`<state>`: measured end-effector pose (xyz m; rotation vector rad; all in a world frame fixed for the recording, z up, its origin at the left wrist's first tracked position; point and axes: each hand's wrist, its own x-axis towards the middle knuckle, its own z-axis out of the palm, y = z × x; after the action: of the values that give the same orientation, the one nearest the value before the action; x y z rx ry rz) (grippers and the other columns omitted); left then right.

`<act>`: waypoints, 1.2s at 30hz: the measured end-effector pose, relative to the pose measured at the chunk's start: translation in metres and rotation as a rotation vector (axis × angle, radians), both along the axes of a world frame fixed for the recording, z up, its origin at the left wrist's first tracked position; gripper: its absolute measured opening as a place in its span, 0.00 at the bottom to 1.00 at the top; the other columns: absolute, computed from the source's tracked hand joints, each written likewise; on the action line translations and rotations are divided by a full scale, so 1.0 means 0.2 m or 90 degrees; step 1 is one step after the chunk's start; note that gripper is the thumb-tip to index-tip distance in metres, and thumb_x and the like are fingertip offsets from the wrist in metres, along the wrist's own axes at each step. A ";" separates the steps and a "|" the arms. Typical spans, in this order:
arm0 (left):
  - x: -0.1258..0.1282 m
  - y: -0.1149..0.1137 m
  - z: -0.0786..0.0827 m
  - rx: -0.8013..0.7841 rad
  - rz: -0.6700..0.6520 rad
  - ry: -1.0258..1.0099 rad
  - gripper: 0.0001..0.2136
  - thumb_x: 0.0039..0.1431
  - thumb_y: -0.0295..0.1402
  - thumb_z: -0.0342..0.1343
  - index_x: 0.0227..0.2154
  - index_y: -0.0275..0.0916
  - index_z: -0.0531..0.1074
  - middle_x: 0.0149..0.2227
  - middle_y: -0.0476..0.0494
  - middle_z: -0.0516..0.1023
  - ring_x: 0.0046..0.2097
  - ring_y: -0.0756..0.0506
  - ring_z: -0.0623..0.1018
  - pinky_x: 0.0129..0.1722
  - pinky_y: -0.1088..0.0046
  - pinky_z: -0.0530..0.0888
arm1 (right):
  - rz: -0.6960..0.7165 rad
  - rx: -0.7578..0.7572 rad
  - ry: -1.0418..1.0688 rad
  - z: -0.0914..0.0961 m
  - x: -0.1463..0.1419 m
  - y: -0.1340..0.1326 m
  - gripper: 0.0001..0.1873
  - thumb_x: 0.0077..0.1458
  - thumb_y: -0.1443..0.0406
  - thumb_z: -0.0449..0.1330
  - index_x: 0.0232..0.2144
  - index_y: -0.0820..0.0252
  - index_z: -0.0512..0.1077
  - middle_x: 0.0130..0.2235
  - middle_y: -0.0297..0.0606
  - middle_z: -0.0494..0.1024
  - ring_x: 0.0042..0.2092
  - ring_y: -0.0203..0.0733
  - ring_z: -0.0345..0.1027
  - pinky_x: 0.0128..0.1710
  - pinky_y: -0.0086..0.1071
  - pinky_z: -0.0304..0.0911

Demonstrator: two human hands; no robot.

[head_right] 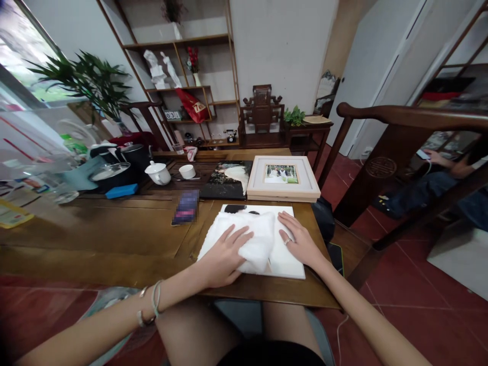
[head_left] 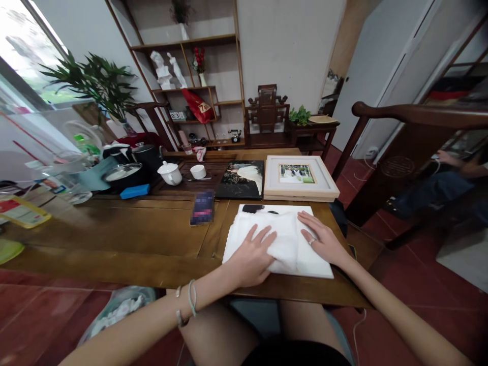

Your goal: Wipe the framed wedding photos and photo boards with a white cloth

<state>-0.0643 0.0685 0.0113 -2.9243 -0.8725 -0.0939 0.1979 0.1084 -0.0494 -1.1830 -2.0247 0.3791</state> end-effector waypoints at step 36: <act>-0.07 0.21 -0.11 0.048 0.219 -0.007 0.20 0.55 0.36 0.53 0.51 0.39 0.70 0.65 0.35 0.52 0.66 0.31 0.50 0.59 0.46 0.53 | 0.014 -0.052 0.064 0.04 0.00 -0.04 0.21 0.58 0.59 0.55 0.53 0.57 0.69 0.60 0.44 0.65 0.63 0.50 0.53 0.62 0.52 0.50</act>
<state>-0.0781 0.1096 -0.0111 -2.6607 -1.3248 -0.1158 0.1988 0.1005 -0.0424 -1.1681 -1.9530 0.5257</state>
